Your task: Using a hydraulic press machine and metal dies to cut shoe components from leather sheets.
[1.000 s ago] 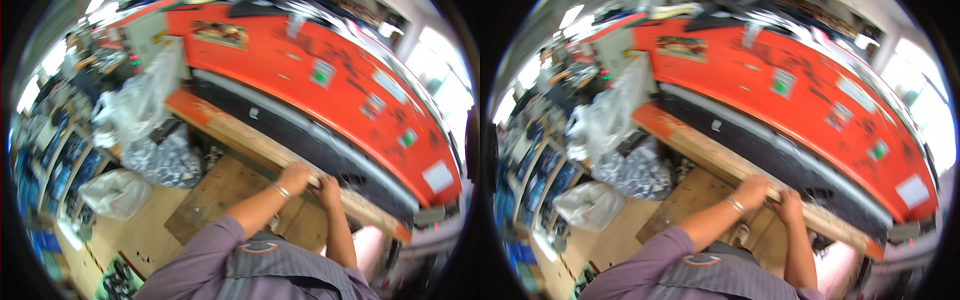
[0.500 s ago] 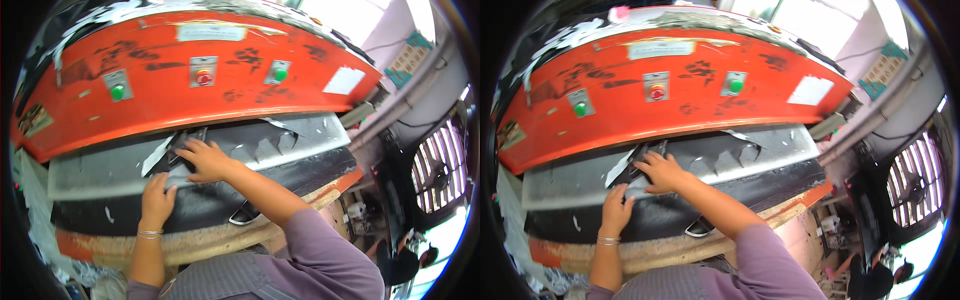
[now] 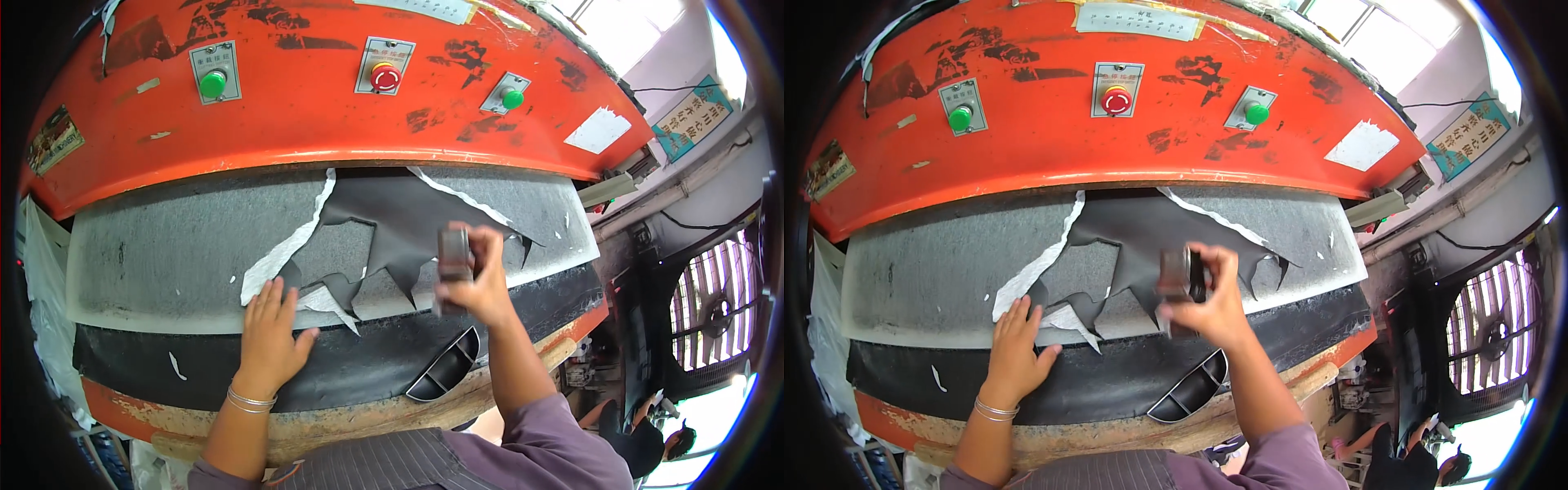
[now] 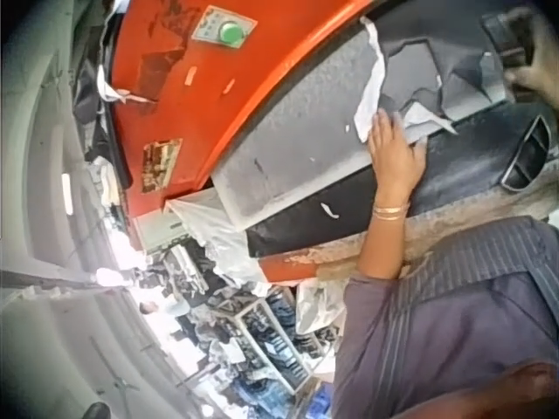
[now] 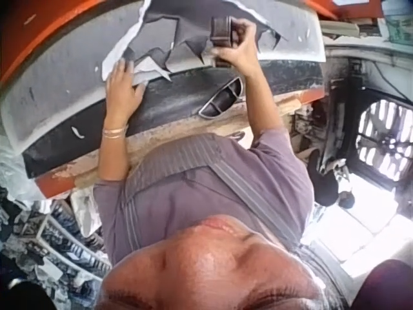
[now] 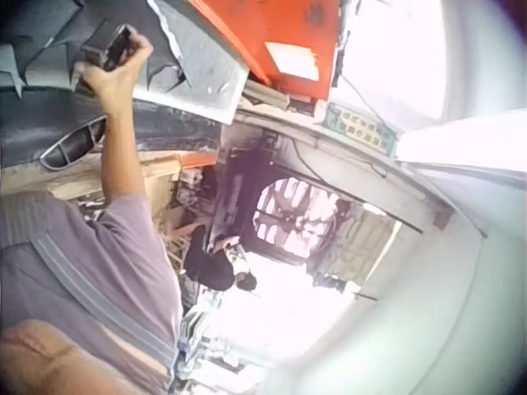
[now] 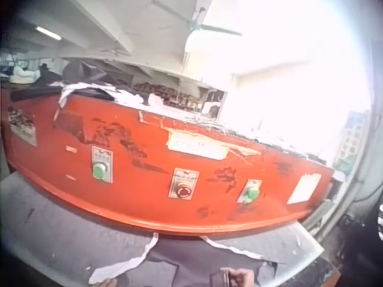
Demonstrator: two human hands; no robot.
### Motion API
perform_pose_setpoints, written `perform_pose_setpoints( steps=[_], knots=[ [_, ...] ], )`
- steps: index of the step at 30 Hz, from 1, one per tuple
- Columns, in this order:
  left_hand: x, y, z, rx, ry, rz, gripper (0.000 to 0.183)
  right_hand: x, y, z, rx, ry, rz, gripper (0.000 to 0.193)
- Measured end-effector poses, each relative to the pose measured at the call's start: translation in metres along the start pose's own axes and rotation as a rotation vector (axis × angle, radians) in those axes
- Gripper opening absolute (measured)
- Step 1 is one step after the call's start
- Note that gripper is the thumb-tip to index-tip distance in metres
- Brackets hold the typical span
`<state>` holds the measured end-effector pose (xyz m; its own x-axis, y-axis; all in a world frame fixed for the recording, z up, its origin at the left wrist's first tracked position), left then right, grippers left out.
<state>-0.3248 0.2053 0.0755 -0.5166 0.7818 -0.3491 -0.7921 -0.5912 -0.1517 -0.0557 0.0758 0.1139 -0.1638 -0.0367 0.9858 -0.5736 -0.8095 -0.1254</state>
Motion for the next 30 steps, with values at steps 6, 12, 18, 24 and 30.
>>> perform_pose_setpoints(
  steps=[6,12,18,24,30],
  knots=[
    [-0.085,-0.014,-0.002,0.283,1.022,-0.209,0.092,0.0,0.074,-0.067,0.462,-0.024,0.036,0.072],
    [-0.077,0.027,-0.036,0.041,1.226,0.053,0.077,-0.003,0.085,-0.09,0.73,0.08,0.097,0.069],
    [-0.053,0.048,-0.037,-0.135,1.133,0.228,0.029,-0.006,0.084,-0.107,0.756,0.192,0.072,0.068],
    [-0.032,0.06,-0.012,-0.026,0.813,0.265,0.009,0.028,0.033,-0.093,0.895,0.63,0.387,0.066],
    [-0.013,0.052,0.048,0.255,0.242,0.108,0.055,0.016,-0.05,-0.069,1.128,1.343,0.767,0.038]
  ],
)
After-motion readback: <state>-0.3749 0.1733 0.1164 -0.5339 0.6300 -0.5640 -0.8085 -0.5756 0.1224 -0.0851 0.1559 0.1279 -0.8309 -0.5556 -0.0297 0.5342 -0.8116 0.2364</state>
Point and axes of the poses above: each hand's wrist, its own y-axis away from the middle knuckle, its own z-axis out of the back of the hand, x = y × z, the point moved 7 cm from there along -y, towards the middle knuckle, and after that the axes turned 4 degrees about -y, right-handed, at the moved point
